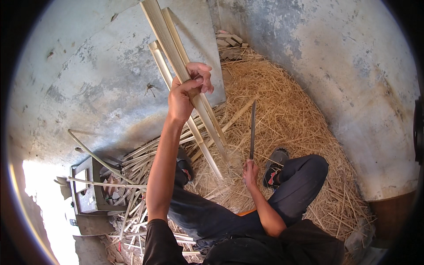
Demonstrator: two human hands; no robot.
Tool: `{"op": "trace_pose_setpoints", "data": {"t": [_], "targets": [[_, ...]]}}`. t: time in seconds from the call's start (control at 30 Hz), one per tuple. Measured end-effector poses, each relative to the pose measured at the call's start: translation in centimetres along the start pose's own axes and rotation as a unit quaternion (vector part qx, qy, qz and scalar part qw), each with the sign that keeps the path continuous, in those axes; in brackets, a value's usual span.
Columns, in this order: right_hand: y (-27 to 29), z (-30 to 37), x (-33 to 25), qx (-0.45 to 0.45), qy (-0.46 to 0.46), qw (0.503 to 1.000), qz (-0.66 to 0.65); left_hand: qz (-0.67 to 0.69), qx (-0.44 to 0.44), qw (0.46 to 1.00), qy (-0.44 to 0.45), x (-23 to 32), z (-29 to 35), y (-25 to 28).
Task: The person sits on a straw-covered floor and uses a blue utility knife to split a long bamboo pole into thin strips. They hold the pole against their leg and carefully shave off layers, creating fine strands. Later, they use a large knife to split a thicker bamboo section.
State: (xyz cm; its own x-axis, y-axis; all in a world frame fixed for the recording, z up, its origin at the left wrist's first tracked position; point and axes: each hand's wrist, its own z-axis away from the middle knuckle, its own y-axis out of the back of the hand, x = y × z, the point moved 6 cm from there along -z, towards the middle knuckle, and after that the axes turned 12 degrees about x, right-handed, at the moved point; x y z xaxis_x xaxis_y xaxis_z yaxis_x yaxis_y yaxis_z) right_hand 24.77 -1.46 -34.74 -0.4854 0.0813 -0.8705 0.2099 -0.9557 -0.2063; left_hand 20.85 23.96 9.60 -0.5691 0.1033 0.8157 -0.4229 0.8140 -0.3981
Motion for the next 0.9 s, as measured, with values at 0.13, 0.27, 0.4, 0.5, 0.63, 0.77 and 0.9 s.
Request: {"op": "trace_pose_setpoints", "data": {"t": [0.13, 0.27, 0.4, 0.5, 0.63, 0.77, 0.9], "targets": [[-0.4, 0.3, -0.7, -0.023, 0.009, 1.0, -0.02, -0.025, -0.044, 0.998, -0.033, 1.2, -0.4, -0.8], [-0.9, -0.3, 0.3, -0.031, 0.008, 0.999, 0.013, -0.15, 0.044, 0.981, -0.119, 3.2, -1.3, -3.2], [-0.3, -0.4, 2.3, -0.003, -0.002, 0.994, 0.112, -0.147, 0.084, 0.972, -0.161, 5.2, -3.0, -3.1], [-0.5, 0.4, 1.7, -0.009, 0.028, 0.989, 0.142, -0.166, 0.098, 0.969, -0.154, 6.4, -3.6, -2.8], [-1.7, 1.4, 1.2, -0.036, 0.039, 0.999, 0.007, -0.136, 0.106, 0.976, -0.134, 6.1, -4.3, -3.0], [-2.2, 1.8, 1.8, -0.092, 0.015, 0.991, 0.092, -0.103, 0.117, 0.979, -0.133, 5.5, -4.9, -3.2], [-1.2, 2.2, 5.8, -0.078, -0.034, 0.973, 0.216, -0.119, 0.148, 0.969, -0.161, 5.3, -5.0, -4.0]]}}
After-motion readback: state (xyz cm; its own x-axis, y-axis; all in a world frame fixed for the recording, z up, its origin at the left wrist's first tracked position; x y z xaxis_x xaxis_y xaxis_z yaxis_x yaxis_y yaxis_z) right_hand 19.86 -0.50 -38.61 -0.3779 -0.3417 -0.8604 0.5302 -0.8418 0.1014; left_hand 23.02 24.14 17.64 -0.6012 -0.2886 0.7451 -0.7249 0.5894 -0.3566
